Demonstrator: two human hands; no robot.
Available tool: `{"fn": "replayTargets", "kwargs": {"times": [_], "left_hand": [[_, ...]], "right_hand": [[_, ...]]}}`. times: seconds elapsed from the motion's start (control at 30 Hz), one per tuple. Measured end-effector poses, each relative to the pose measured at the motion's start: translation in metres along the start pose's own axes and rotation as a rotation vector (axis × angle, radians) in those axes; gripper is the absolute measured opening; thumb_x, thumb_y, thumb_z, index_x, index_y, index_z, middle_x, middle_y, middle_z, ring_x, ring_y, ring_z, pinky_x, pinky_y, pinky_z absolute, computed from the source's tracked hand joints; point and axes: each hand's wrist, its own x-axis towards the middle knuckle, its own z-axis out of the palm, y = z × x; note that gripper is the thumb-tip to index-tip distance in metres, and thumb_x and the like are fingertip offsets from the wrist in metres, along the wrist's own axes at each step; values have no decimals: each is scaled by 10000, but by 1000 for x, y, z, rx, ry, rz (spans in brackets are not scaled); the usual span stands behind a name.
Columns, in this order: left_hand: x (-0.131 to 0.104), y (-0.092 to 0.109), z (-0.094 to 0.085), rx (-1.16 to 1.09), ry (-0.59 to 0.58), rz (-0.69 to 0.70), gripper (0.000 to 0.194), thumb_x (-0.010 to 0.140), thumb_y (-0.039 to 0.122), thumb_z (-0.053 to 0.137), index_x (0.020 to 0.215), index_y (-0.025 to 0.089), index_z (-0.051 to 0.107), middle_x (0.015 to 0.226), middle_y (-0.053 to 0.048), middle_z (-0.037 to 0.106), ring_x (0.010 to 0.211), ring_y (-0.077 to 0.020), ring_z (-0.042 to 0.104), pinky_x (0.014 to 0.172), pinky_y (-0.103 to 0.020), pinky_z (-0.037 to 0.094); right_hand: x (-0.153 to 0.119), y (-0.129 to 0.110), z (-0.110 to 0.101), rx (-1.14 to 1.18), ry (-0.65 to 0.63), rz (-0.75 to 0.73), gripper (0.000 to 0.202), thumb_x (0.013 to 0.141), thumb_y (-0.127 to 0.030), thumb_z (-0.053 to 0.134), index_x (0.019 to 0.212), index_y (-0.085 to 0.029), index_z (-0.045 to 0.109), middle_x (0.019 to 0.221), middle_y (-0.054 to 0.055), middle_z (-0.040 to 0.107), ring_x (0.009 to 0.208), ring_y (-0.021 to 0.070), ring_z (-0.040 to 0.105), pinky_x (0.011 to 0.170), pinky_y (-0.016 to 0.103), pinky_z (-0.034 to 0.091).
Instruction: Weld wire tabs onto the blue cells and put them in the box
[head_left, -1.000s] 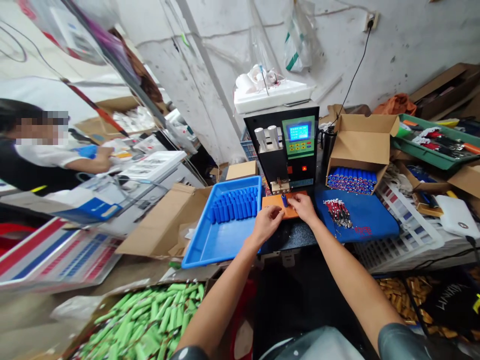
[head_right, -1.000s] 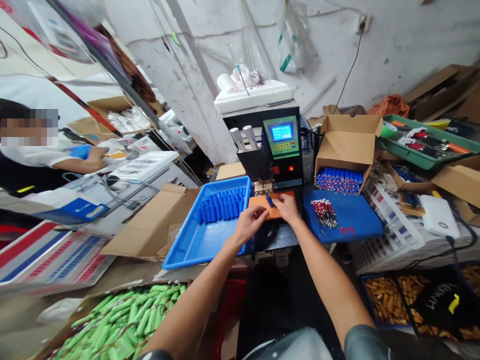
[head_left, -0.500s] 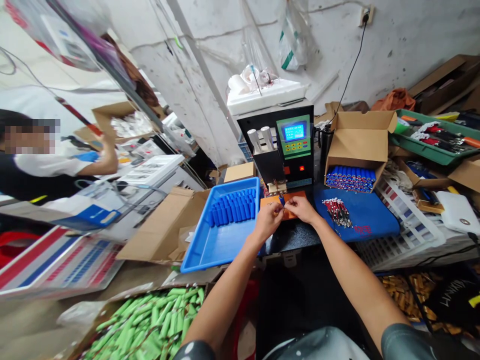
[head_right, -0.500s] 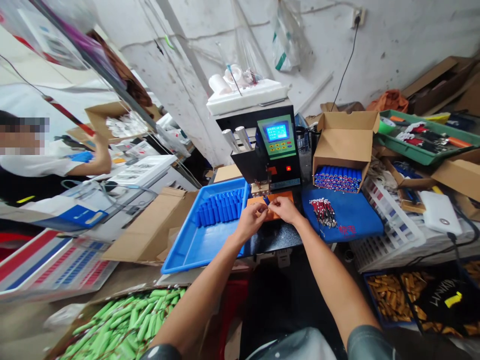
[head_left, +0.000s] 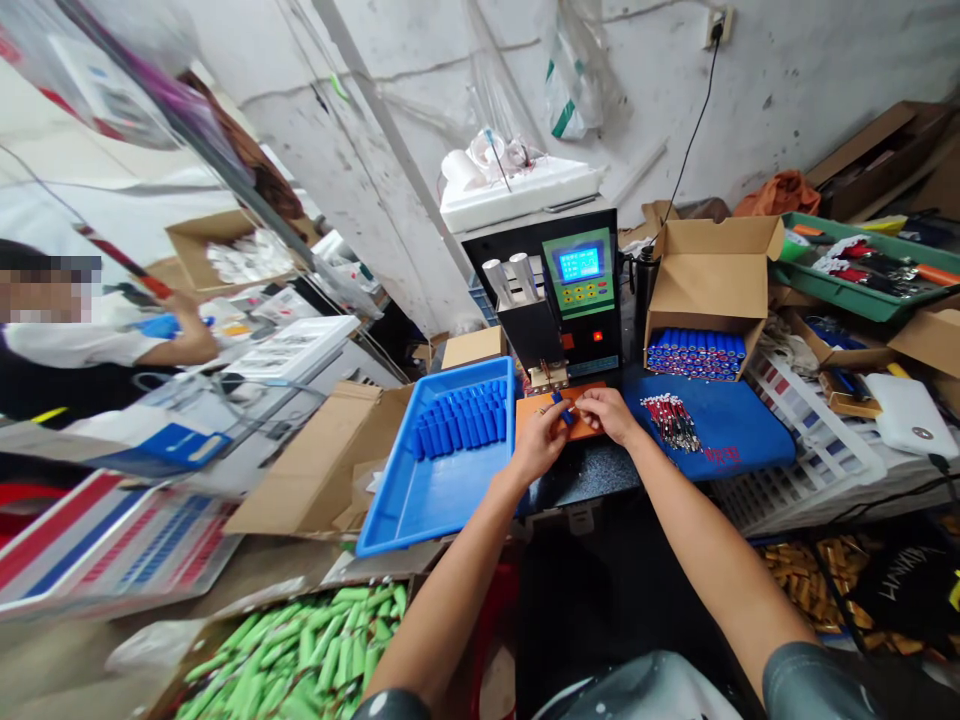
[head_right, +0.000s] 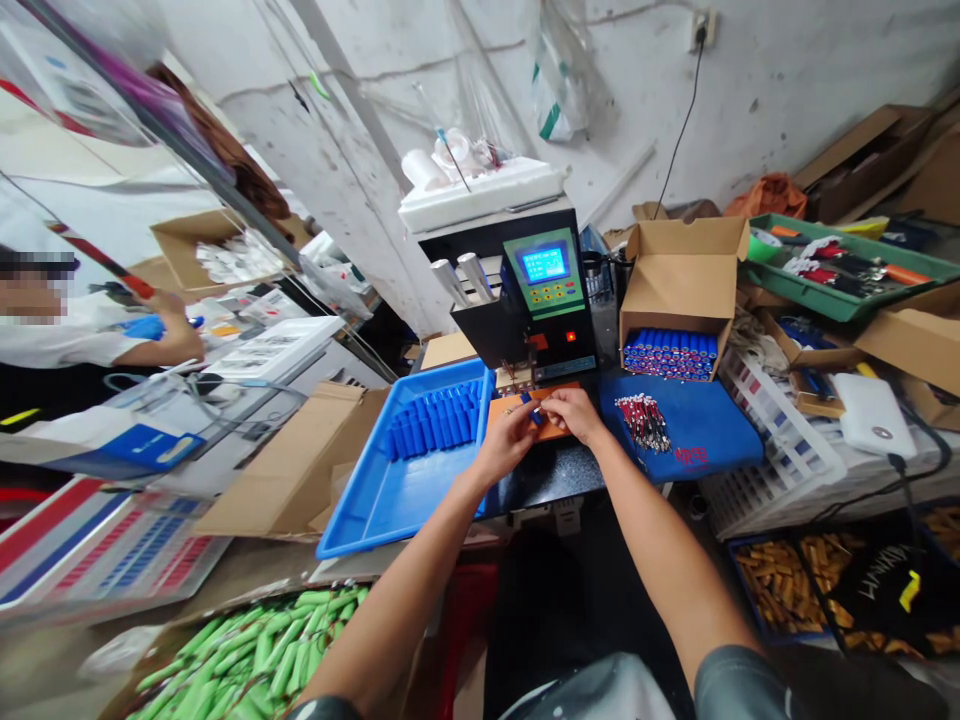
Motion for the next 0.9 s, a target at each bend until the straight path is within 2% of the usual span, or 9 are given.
{"fn": "replayTargets", "kwargs": {"times": [0.1, 0.23, 0.33, 0.43, 0.67, 0.9], "left_hand": [[1, 0, 3, -7, 17, -37, 474, 818, 179, 575, 1292, 174, 560, 864, -58, 611, 788, -179, 575, 771, -321, 484], [4, 0, 1, -157, 40, -123, 359, 892, 290, 525, 1219, 156, 585, 875, -52, 652, 791, -169, 604, 762, -300, 484], [10, -1, -1, -158, 81, -175, 242, 870, 351, 572, 985, 155, 654, 775, -28, 644, 724, -159, 587, 704, -278, 470], [15, -2, -2, -171, 91, -198, 222, 851, 368, 587, 815, 153, 629, 662, -4, 579, 618, -135, 521, 619, -255, 428], [14, -5, 1, -324, 56, -218, 239, 849, 342, 561, 987, 155, 615, 815, -26, 636, 713, -146, 554, 671, -250, 431], [14, -14, 9, -218, 103, -244, 198, 872, 337, 556, 954, 163, 602, 768, -19, 607, 671, -138, 531, 659, -246, 414]], "right_hand": [[3, 2, 0, 23, 19, 17, 246, 647, -373, 652, 555, -173, 542, 487, -37, 510, 406, 68, 398, 394, 201, 256], [6, 4, 0, 41, 43, 25, 276, 657, -376, 664, 536, -174, 519, 463, -40, 494, 388, 60, 386, 389, 201, 252], [8, 5, 0, 55, 69, 40, 283, 652, -384, 669, 536, -174, 518, 454, -44, 485, 377, 55, 373, 382, 200, 242], [9, 6, 1, 46, 95, 52, 278, 646, -383, 669, 537, -174, 520, 453, -42, 489, 375, 55, 374, 377, 197, 241], [9, 6, 6, 24, 131, 41, 271, 647, -368, 657, 533, -180, 499, 450, -42, 485, 376, 53, 370, 370, 186, 232], [11, 6, 17, 7, 281, 27, 256, 630, -365, 637, 526, -182, 490, 446, -46, 472, 393, 55, 367, 381, 190, 232]]}}
